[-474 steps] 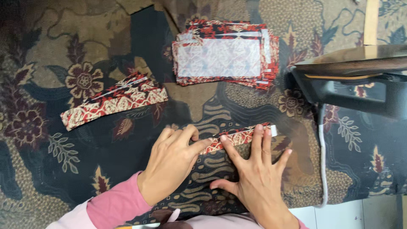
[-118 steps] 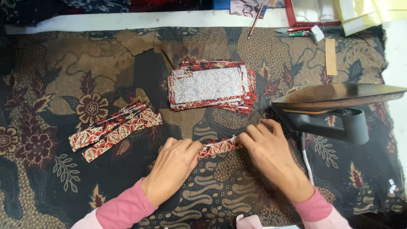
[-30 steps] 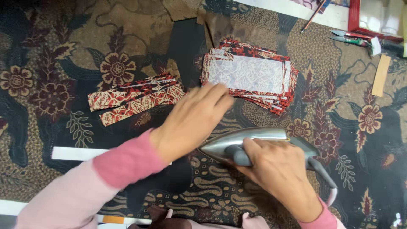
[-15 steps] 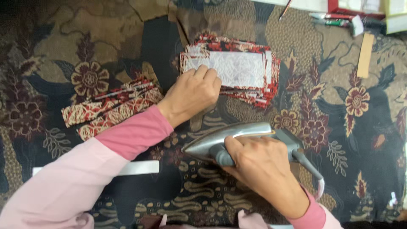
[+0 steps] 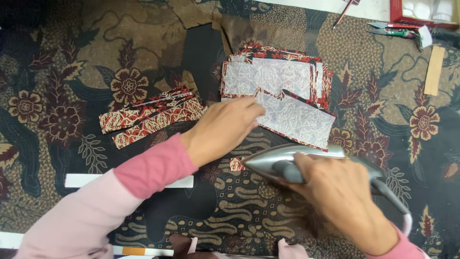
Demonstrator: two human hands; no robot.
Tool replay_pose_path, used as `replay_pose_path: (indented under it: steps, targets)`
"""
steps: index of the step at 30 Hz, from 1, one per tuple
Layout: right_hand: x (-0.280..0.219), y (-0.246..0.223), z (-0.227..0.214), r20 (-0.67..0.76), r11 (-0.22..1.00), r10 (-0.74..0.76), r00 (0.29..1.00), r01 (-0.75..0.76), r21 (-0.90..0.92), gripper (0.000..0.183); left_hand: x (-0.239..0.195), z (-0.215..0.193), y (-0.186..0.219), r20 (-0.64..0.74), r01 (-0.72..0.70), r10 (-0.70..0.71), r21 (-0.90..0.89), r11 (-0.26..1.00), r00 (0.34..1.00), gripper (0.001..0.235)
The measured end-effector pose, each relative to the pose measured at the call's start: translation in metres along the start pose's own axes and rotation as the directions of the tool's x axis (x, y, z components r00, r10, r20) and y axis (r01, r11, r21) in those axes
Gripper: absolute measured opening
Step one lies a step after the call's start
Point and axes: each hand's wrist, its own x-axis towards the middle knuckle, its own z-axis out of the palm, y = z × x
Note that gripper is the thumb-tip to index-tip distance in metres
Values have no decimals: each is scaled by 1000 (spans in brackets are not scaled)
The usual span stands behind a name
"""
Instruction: The person repeatedly folds small rectangular pieces of patterned fabric and irons them flat using an electric iron. They measure each piece with a ruler before folding, then press the folded fabric with the iron and stack the finished pieces.
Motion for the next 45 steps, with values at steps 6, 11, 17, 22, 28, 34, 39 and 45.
replay_pose_path:
  steps: [6, 11, 17, 22, 28, 34, 39, 45]
  targets:
    - [-6, 22, -3, 60, 993, 118, 991, -116, -33, 51, -32, -12, 12, 81, 92, -92, 6, 996, 992, 13]
    - [-4, 21, 5, 43, 998, 17, 999, -14, -56, 57, -52, -32, 22, 61, 150, -152, 37, 988, 986, 11]
    - [3, -19, 16, -116, 986, -159, 980, 163, 21, 59, -66, -36, 36, 1, 192, -193, 103, 976, 981, 13]
    - [1, -32, 12, -46, 995, -58, 997, 62, 80, 51, -75, -23, 49, -11, 149, -148, 144, 978, 989, 25]
    - [-14, -7, 4, 84, 993, 120, 989, -120, 1, 55, -83, -1, 48, 17, 37, -42, 236, 971, 999, 30]
    - [-32, 34, 5, 87, 948, 319, 944, -319, -17, 59, -61, 19, 53, 93, -10, -27, 373, 928, 995, 23]
    - [-41, 60, 8, 55, 923, 385, 921, -386, 6, 59, -20, 55, 52, 47, -8, -11, 383, 924, 999, 22]
    - [-47, 80, 13, 107, 869, 493, 864, -495, -3, 57, -1, 81, 46, 49, 58, -83, 379, 924, 995, 18]
